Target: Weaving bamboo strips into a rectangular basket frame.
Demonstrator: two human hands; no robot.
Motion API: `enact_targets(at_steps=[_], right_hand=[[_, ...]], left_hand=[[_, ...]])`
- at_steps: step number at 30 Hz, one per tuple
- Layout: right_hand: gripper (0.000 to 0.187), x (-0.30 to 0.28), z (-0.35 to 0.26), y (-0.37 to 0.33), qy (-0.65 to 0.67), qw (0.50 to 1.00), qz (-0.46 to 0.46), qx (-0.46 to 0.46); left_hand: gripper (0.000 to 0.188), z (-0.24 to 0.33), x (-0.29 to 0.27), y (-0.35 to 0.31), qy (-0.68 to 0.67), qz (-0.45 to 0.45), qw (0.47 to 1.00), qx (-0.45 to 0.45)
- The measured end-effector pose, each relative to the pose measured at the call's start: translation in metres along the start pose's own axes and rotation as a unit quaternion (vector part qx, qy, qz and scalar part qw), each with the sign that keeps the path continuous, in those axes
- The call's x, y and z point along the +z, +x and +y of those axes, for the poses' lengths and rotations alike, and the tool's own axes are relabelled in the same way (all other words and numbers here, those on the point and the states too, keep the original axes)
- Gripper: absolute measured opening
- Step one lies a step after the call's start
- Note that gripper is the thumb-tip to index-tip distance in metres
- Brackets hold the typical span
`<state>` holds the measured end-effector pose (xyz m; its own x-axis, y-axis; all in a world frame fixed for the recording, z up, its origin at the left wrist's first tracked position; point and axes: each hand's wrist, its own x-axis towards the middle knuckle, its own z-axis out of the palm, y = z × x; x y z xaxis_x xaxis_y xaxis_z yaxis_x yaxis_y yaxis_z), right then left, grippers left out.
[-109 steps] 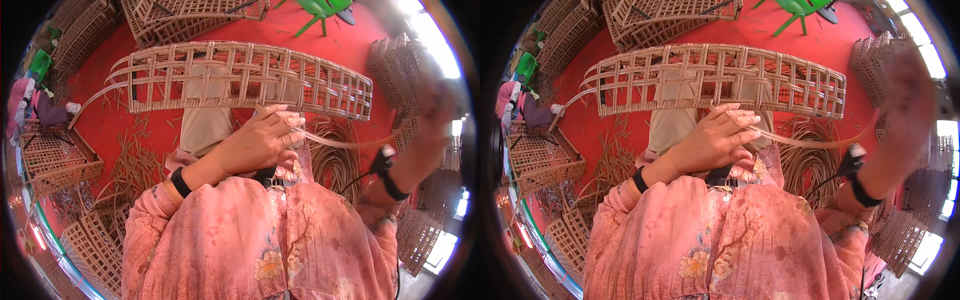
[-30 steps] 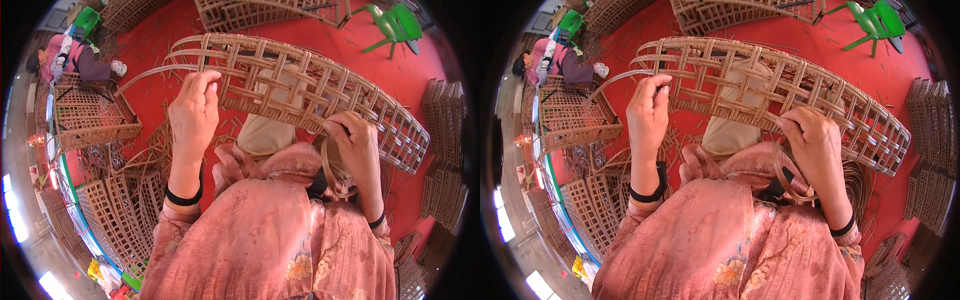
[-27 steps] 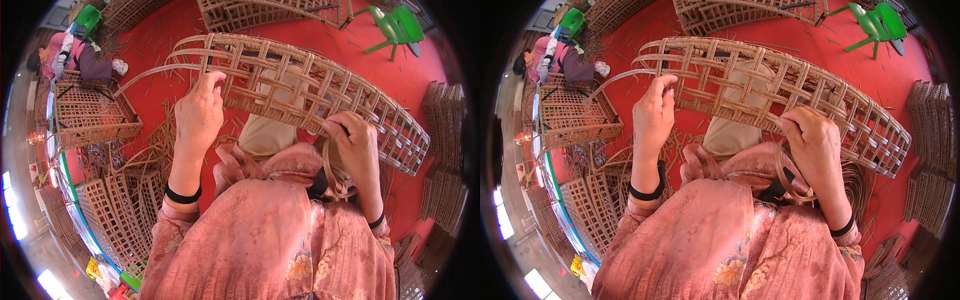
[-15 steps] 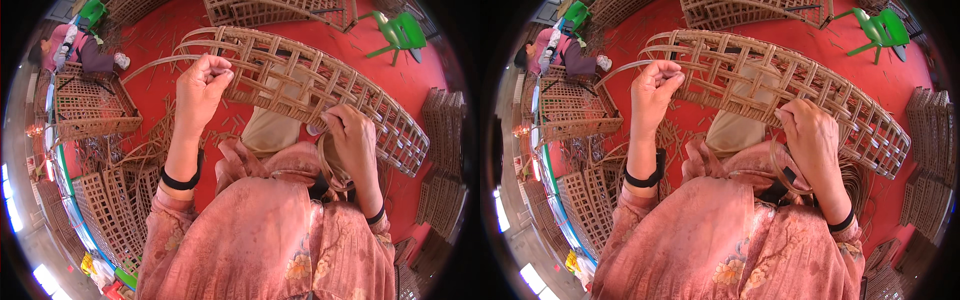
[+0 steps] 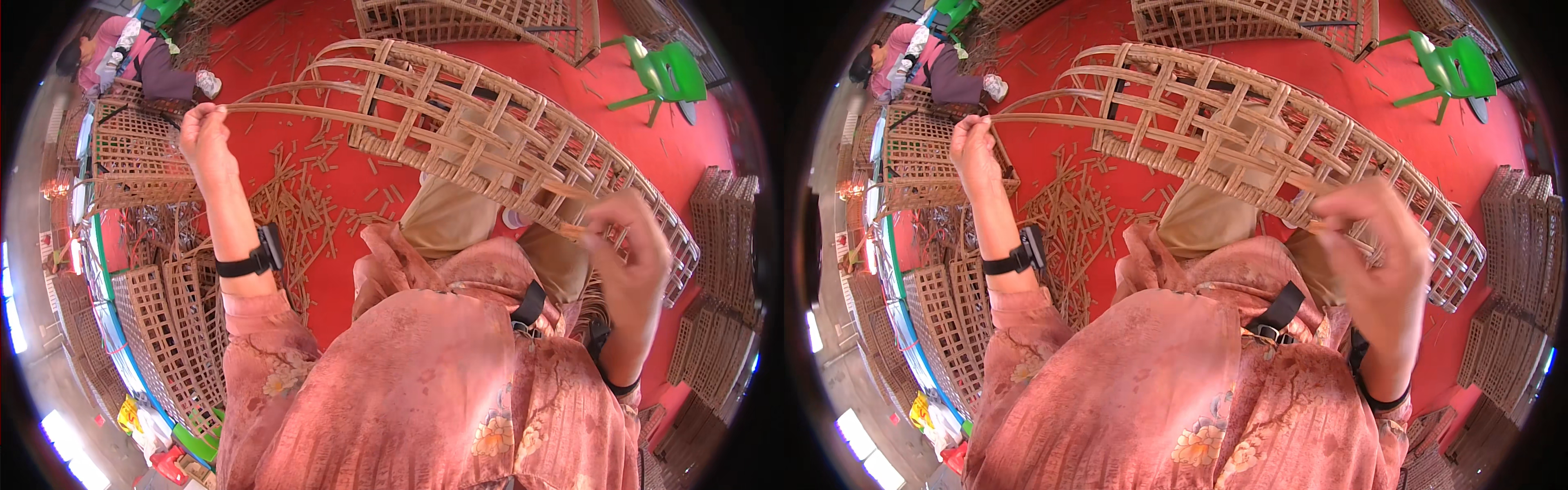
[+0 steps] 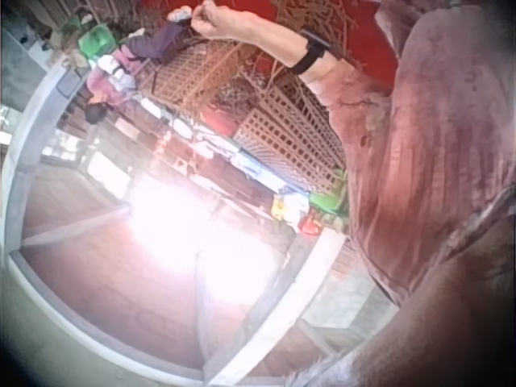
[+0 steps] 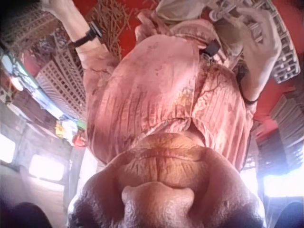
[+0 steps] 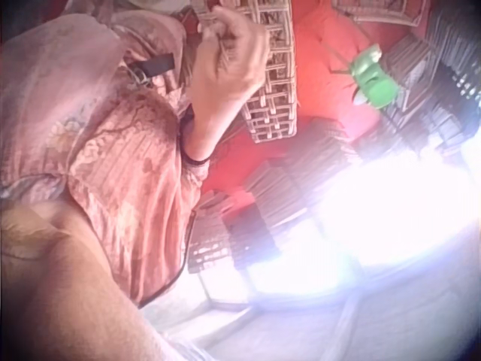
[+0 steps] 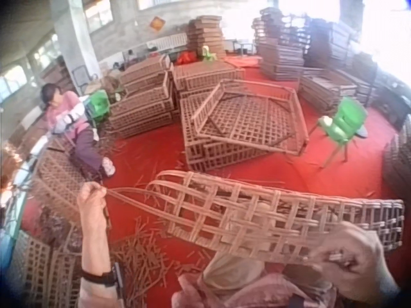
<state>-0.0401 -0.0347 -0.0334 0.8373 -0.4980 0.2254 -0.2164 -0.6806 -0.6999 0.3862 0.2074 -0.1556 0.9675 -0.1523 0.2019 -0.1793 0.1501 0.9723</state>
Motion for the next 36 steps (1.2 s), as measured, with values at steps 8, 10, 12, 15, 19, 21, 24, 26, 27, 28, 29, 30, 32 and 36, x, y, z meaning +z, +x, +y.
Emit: enact_targets(at_steps=[8, 10, 12, 15, 19, 21, 24, 26, 27, 28, 29, 30, 32, 36], right_hand=[[0.04, 0.041, 0.022, 0.002, -0.289, 0.944, -0.067, -0.147], [0.041, 0.045, 0.028, -0.003, -0.257, 0.96, -0.019, -0.113], [0.043, 0.048, 0.031, -0.005, -0.247, 0.963, -0.036, -0.104], [0.044, 0.058, 0.028, 0.001, -0.245, 0.96, -0.044, -0.126], [0.041, 0.066, 0.023, 0.008, -0.257, 0.96, -0.023, -0.107], [0.04, 0.07, 0.026, 0.011, -0.263, 0.959, -0.019, -0.101], [0.034, 0.075, 0.02, 0.019, -0.27, 0.957, -0.004, -0.11], [0.029, 0.08, 0.02, 0.023, -0.276, 0.955, 0.002, -0.111], [0.024, 0.082, 0.021, 0.025, -0.278, 0.952, -0.004, -0.126], [0.019, 0.084, 0.022, 0.027, -0.281, 0.95, -0.01, -0.14], [0.019, 0.086, 0.024, 0.029, -0.281, 0.95, -0.01, -0.139], [0.016, 0.087, 0.026, 0.03, -0.272, 0.95, -0.006, -0.151], [0.014, 0.089, 0.027, 0.031, -0.26, 0.951, 0.0, -0.165], [0.018, 0.092, 0.035, 0.025, -0.256, 0.948, 0.037, -0.187]], left_hand=[[0.016, -0.026, -0.144, 0.124, 0.166, 0.167, 0.969, 0.079], [0.014, -0.038, -0.151, 0.132, 0.146, 0.172, 0.971, 0.076], [0.013, -0.039, -0.143, 0.134, 0.254, 0.141, 0.952, 0.092], [0.028, -0.03, -0.101, 0.116, 0.559, 0.11, 0.819, 0.071], [0.046, 0.007, -0.01, 0.024, 0.577, 0.074, 0.75, 0.315], [0.033, 0.043, 0.064, -0.06, 0.445, -0.116, 0.841, 0.285], [0.045, 0.047, 0.124, -0.147, 0.316, -0.342, 0.787, 0.405], [0.053, 0.045, 0.136, -0.172, 0.312, -0.38, 0.787, 0.373], [0.052, 0.043, 0.138, -0.177, 0.333, -0.363, 0.783, 0.379], [0.051, 0.04, 0.138, -0.18, 0.352, -0.347, 0.779, 0.385], [0.051, 0.035, 0.137, -0.181, 0.342, -0.332, 0.786, 0.394], [0.051, 0.03, 0.137, -0.18, 0.342, -0.333, 0.785, 0.394], [0.051, 0.021, 0.135, -0.176, 0.277, -0.354, 0.809, 0.379], [0.048, 0.009, 0.139, -0.173, 0.256, -0.323, 0.792, 0.45]])
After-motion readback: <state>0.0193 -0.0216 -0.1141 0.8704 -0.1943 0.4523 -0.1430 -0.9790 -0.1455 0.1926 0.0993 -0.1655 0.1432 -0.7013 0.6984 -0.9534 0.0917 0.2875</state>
